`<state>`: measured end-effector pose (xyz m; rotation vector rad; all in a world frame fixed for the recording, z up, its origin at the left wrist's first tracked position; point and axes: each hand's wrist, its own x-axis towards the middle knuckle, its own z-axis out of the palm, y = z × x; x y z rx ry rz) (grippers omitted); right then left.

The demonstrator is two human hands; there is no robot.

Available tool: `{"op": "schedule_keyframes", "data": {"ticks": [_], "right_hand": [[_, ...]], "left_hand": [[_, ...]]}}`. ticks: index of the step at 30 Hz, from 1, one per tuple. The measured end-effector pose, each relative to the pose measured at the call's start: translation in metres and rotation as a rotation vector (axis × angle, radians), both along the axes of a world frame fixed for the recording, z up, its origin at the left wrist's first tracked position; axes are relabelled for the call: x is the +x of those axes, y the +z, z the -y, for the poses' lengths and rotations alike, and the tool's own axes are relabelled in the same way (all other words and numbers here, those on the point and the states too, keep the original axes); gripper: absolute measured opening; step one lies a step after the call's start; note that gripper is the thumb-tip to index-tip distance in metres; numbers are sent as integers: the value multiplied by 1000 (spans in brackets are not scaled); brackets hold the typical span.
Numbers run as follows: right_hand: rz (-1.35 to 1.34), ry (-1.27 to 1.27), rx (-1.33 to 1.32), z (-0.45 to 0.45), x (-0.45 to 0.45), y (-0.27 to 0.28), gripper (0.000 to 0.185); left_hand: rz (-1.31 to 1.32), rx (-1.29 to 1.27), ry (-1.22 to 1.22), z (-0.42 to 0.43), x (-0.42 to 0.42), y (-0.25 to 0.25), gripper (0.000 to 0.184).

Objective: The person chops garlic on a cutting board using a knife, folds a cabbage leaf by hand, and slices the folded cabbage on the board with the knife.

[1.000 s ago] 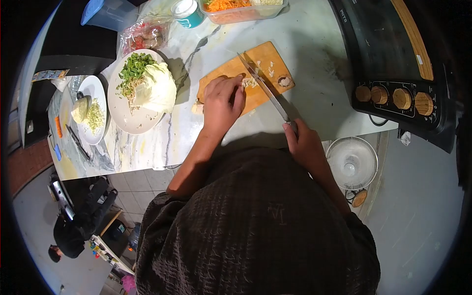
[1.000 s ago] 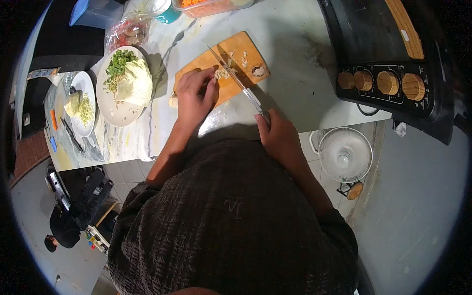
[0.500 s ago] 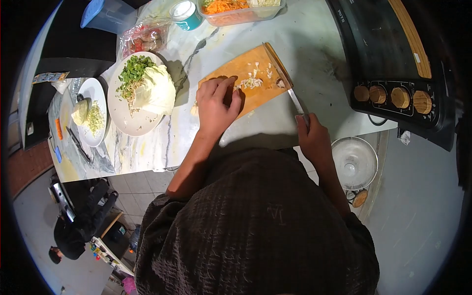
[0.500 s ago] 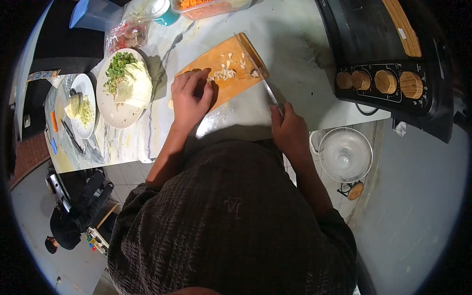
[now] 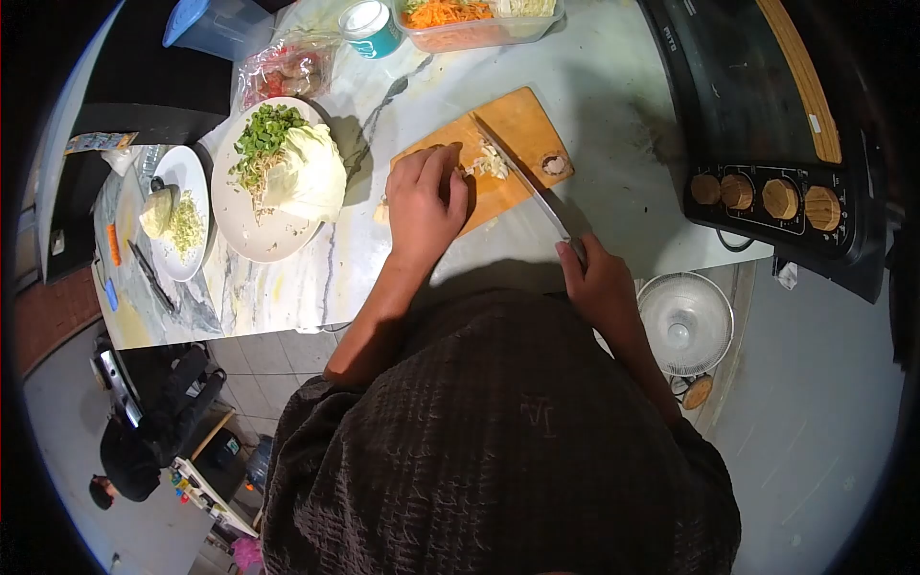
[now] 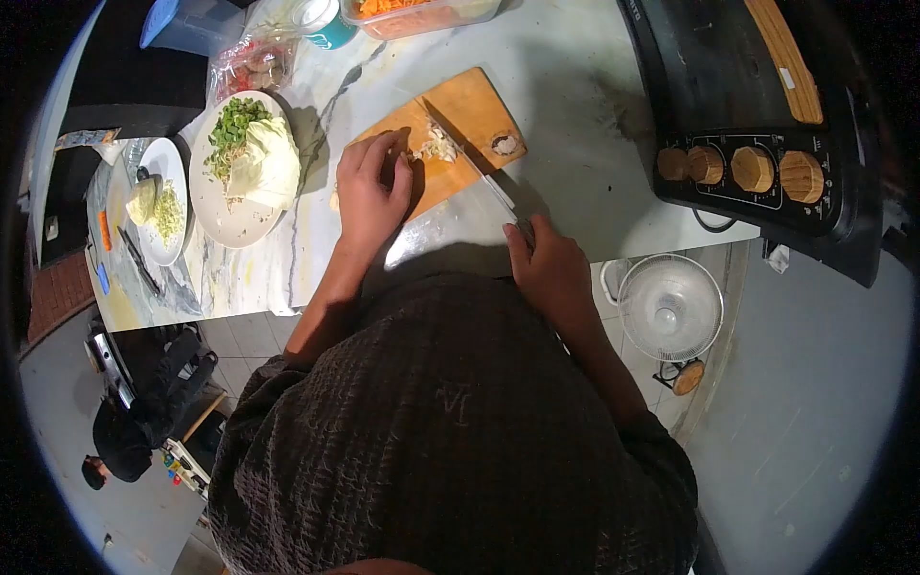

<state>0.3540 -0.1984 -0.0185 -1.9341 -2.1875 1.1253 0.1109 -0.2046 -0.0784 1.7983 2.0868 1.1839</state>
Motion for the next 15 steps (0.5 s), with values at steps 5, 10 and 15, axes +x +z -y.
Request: {"op": "schedule_keyframes", "data": {"ticks": [5,10,15], "right_hand": [[-36,-54,120,-6,4,-8,41],[4,-76,105,-27,4,-9,41],[11,-42,230,-35,4,-23,39]], "left_hand": [[3,-11,1,-1,-1,0,28],[14,-15,-15,-4,0,0,29],[0,-28,-68,-14,1,5,30]]}}
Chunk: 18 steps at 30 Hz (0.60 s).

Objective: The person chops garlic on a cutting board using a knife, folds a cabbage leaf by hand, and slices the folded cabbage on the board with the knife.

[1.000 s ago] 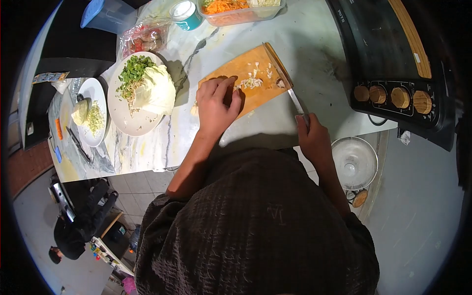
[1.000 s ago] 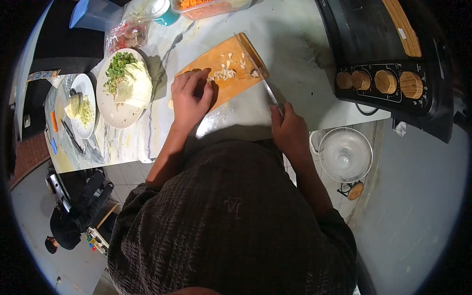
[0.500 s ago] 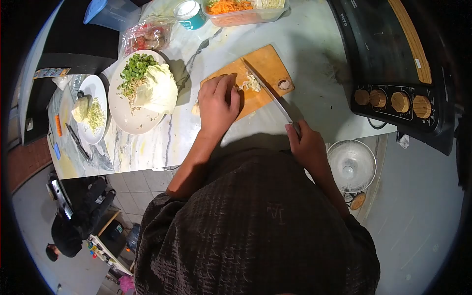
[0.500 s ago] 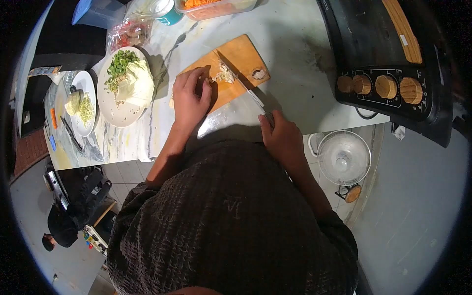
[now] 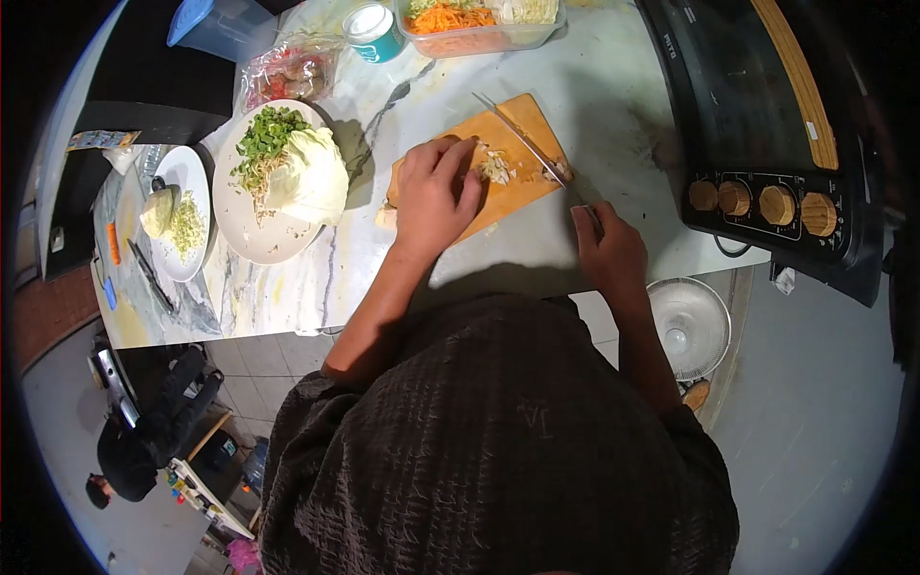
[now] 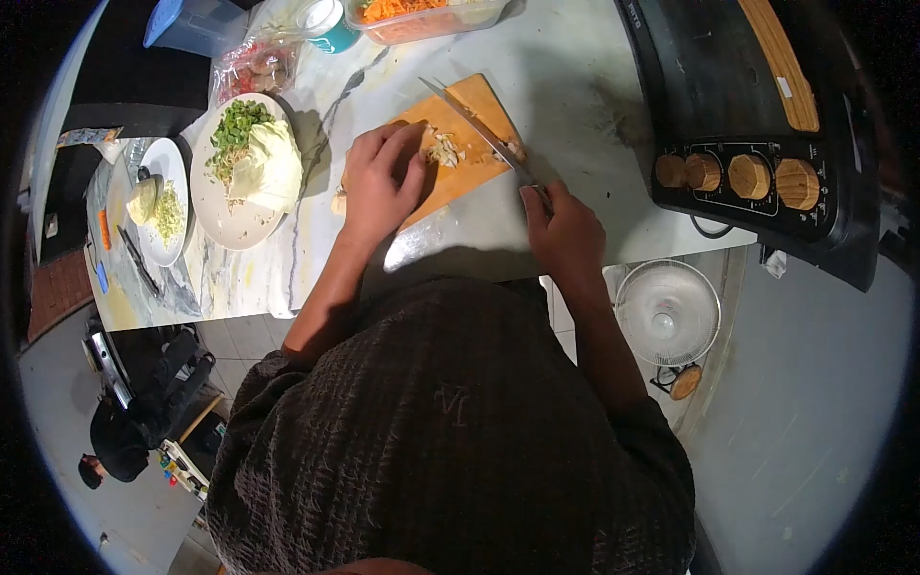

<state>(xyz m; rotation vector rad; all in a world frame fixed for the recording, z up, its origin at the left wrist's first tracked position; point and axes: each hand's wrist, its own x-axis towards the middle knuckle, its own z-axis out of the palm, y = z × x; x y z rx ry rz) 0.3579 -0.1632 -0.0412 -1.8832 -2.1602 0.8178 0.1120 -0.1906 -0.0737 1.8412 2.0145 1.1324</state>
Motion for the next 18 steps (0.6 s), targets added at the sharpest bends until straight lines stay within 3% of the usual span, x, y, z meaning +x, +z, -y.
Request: {"op": "schedule_keyframes", "data": {"ticks": [5,12,18], "right_hand": [[51,33,113,-2,-3,-6,36],[13,58,242,3,4,-4,30],[30,121,303,9,4,4,30]], "left_hand": [[-37,-12,-97,-8,3,-1,29],[39,34,-49,-12,3,10,26],[-119,-1,-203,-16,-1,14,29]]}}
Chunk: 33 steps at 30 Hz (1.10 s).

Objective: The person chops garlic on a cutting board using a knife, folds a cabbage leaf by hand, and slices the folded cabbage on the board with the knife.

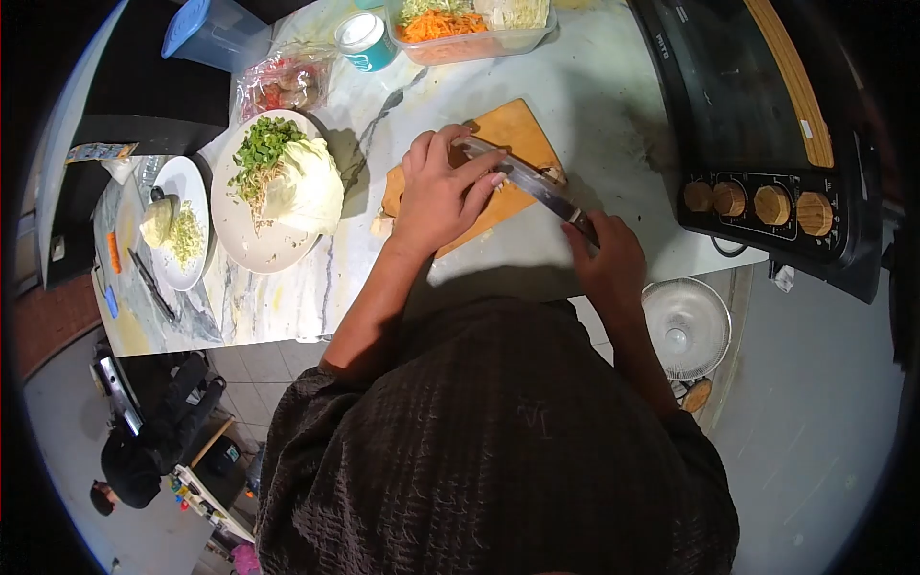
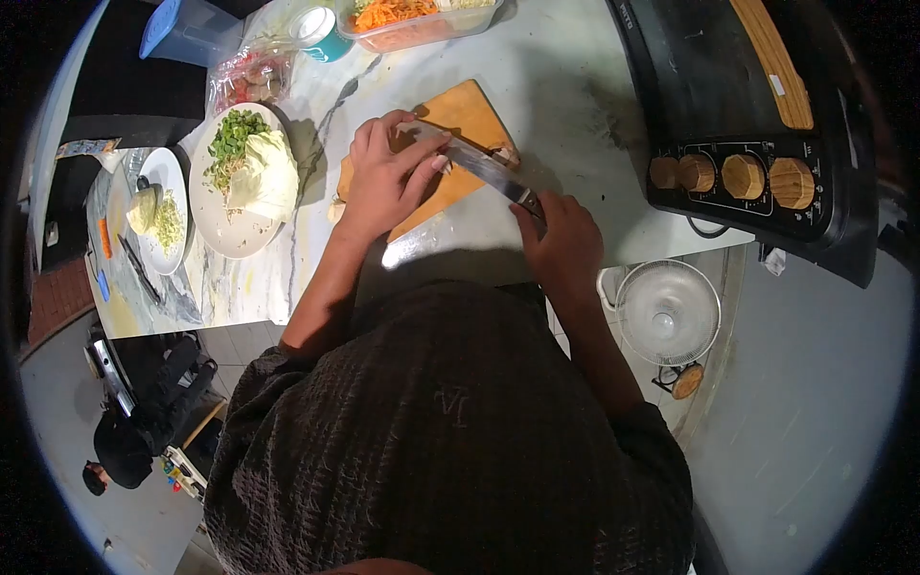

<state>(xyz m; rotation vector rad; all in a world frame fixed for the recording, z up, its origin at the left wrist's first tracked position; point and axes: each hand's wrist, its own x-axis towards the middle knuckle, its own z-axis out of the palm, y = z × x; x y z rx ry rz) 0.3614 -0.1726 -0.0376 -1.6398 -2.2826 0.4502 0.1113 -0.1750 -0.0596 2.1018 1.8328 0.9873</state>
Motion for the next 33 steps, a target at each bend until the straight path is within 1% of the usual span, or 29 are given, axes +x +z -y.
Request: {"op": "schedule_keyframes", "data": {"ticks": [3,5,6,9,11,12,14,19,21,25,27,28,29,31,33], "right_hand": [[-13,21,-11,2,-3,3,30],[-3,51,2,2,-4,5,29],[-6,47,6,2,-5,6,29],[1,57,-6,3,-6,7,28],[18,85,29,3,-6,5,28],[16,84,34,3,-6,5,28],[11,98,38,3,-7,5,29],[9,84,36,6,-7,5,30],[8,78,26,5,-8,5,30],[-18,42,-28,5,-8,5,30],[-42,19,-66,5,-6,5,31],[-95,-12,-139,2,-5,6,31],[-146,-42,-211,-1,-4,6,31],[-196,-65,-222,-3,0,1,31],[-244,-89,-236,-3,3,-1,32]], "left_hand": [[-55,-25,-3,2,1,-2,30],[14,-83,73,3,4,0,28],[11,-80,69,3,2,1,28],[-8,-51,0,4,0,6,28],[23,-65,-125,7,1,14,34],[21,-60,-126,7,1,15,34],[27,-61,-204,9,1,12,40],[-6,-71,-153,9,3,10,43],[-13,-91,-71,8,2,11,47],[-29,-50,-32,8,-4,12,46],[33,40,10,8,-7,8,33],[33,42,12,7,-10,4,33],[61,63,46,7,-12,-2,26],[127,117,128,8,-12,-2,14],[158,91,137,10,-15,-4,13]]}}
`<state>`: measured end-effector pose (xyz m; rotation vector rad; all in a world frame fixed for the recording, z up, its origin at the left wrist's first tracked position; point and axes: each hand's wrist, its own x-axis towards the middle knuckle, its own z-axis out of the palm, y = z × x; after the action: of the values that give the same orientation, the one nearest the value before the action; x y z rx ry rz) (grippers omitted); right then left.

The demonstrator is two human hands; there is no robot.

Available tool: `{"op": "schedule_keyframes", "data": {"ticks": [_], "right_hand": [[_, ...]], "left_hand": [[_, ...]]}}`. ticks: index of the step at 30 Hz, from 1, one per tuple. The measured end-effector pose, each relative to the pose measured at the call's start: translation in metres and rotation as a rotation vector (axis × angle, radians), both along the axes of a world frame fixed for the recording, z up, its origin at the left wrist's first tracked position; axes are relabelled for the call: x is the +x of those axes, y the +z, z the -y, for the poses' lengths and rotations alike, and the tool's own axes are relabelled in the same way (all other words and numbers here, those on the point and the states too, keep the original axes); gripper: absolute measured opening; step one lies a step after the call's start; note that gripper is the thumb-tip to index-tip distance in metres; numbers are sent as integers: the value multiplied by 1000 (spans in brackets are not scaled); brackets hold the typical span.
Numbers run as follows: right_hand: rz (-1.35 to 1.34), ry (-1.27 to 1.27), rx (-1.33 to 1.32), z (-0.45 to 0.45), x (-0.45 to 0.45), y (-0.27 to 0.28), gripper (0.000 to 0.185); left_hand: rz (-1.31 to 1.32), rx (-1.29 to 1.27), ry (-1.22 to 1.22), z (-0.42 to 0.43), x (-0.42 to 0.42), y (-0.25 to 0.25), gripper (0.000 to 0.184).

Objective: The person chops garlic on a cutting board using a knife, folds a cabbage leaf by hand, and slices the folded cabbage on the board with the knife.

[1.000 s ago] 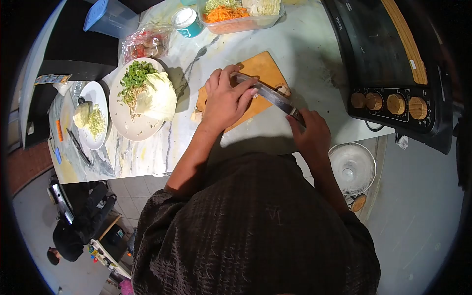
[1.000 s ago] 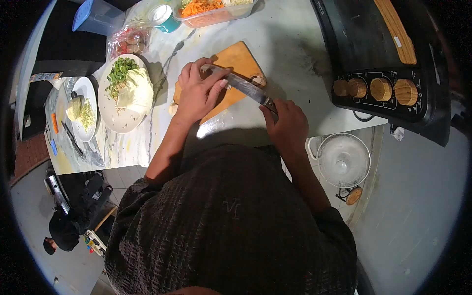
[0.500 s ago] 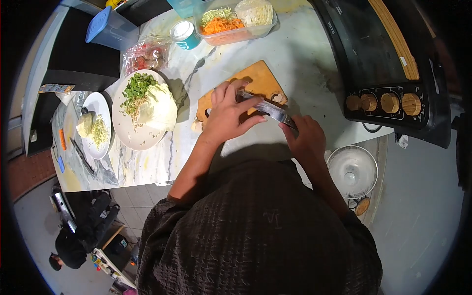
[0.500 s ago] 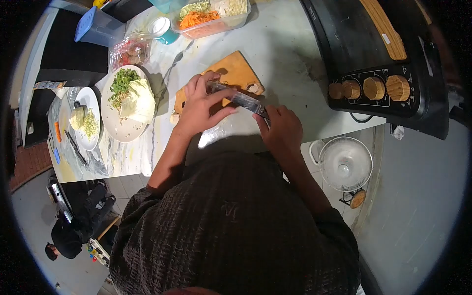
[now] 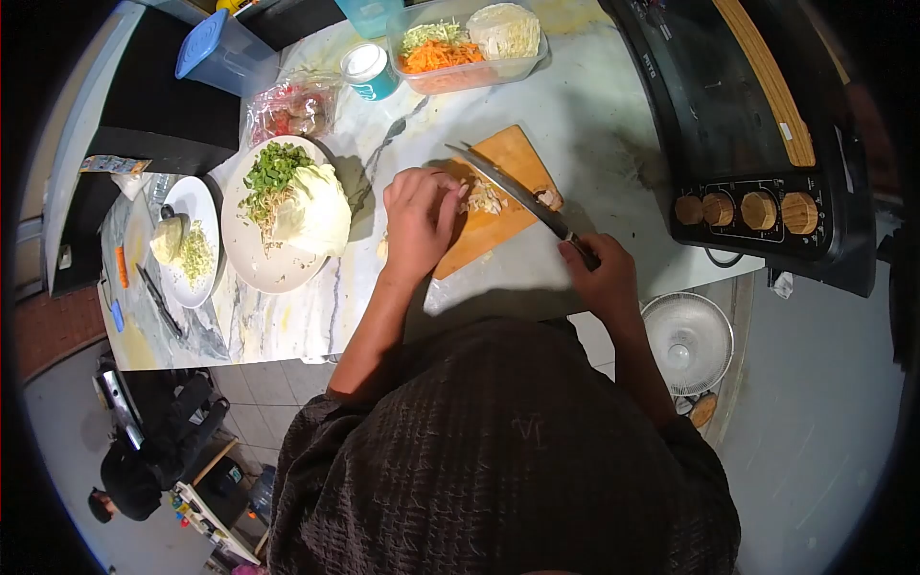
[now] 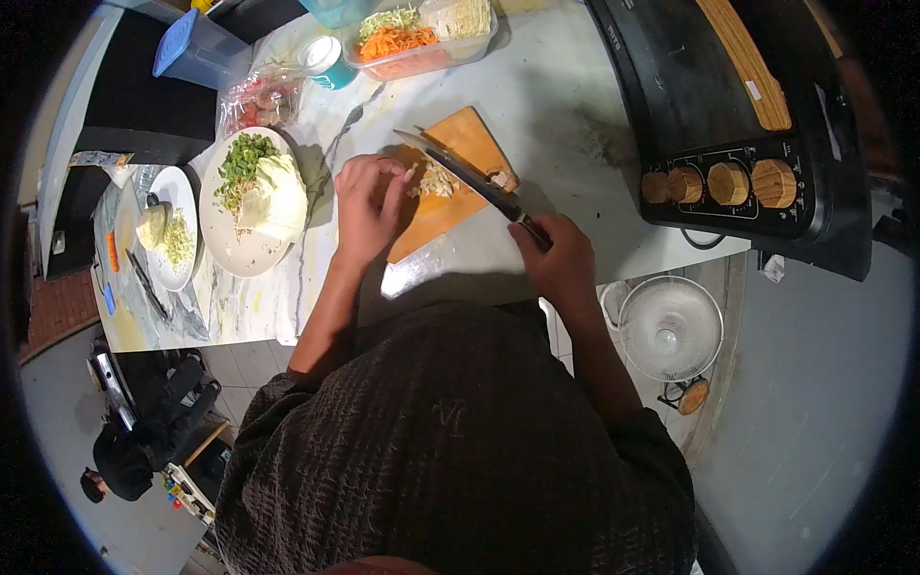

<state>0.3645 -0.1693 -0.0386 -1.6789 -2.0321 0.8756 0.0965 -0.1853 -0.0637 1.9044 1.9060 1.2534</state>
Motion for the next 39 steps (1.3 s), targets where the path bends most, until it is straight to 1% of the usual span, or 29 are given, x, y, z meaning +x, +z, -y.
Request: {"op": "schedule_keyframes", "data": {"ticks": [2,7,9,11,12,14,18,20,21,22,23,24,26,27,29,31,32,33,34,35,37,39], "right_hand": [[-91,-54,-59,-1,1,-1,33],[-35,-36,-32,-6,-1,-6,36],[-24,-35,-40,-7,-1,-7,37],[-169,-148,-375,-10,-1,-9,42],[-168,-146,-375,-10,-1,-7,42],[-208,-160,-497,-12,-2,-1,45],[-256,-167,-525,-12,-1,-3,44],[-123,-129,-336,-11,-1,-10,41],[-121,-130,-338,-11,-2,-10,41],[-86,-108,-257,-11,-4,-8,39],[-52,-87,-175,-12,-6,-8,37],[-51,-87,-176,-12,-8,-8,37],[9,-58,38,-13,-13,-9,33],[8,-59,36,-13,-14,-9,33],[181,-24,110,-16,-18,-7,32],[225,-14,94,-19,-20,-9,33],[269,-4,79,-20,-21,-11,34],[269,-2,79,-20,-22,-14,34],[276,12,139,-20,-22,-18,35],[282,26,198,-20,-22,-20,36],[306,42,163,-20,-22,-20,37],[333,55,129,-21,-23,-16,38]], "left_hand": [[33,-24,7,1,-1,-4,13],[119,-69,-15,-1,5,-6,11],[97,-47,-39,-3,6,-5,9],[74,-23,-64,-4,8,-4,8],[57,-27,-59,-3,8,-3,7],[40,-32,-53,-3,8,-2,6],[58,-156,-61,-1,5,-1,8],[69,-204,-53,-1,5,-4,8],[21,-172,-43,-1,4,-7,8],[-27,-138,-33,-1,3,-9,7],[-26,-139,-34,-1,4,-10,7],[-18,-131,-28,-1,5,-9,8],[-12,-126,-23,0,5,-7,9],[-10,-125,-18,0,6,-6,12],[-9,-123,-12,0,4,-5,15],[-70,-131,-46,0,1,-4,21],[-70,-131,-44,0,1,-2,21],[-95,-190,-53,0,1,0,25],[-121,-250,-60,0,1,1,29],[-121,-253,-56,0,2,0,29],[-118,-229,-82,-1,3,-3,33],[-123,-240,-94,-2,5,-1,34]]}}
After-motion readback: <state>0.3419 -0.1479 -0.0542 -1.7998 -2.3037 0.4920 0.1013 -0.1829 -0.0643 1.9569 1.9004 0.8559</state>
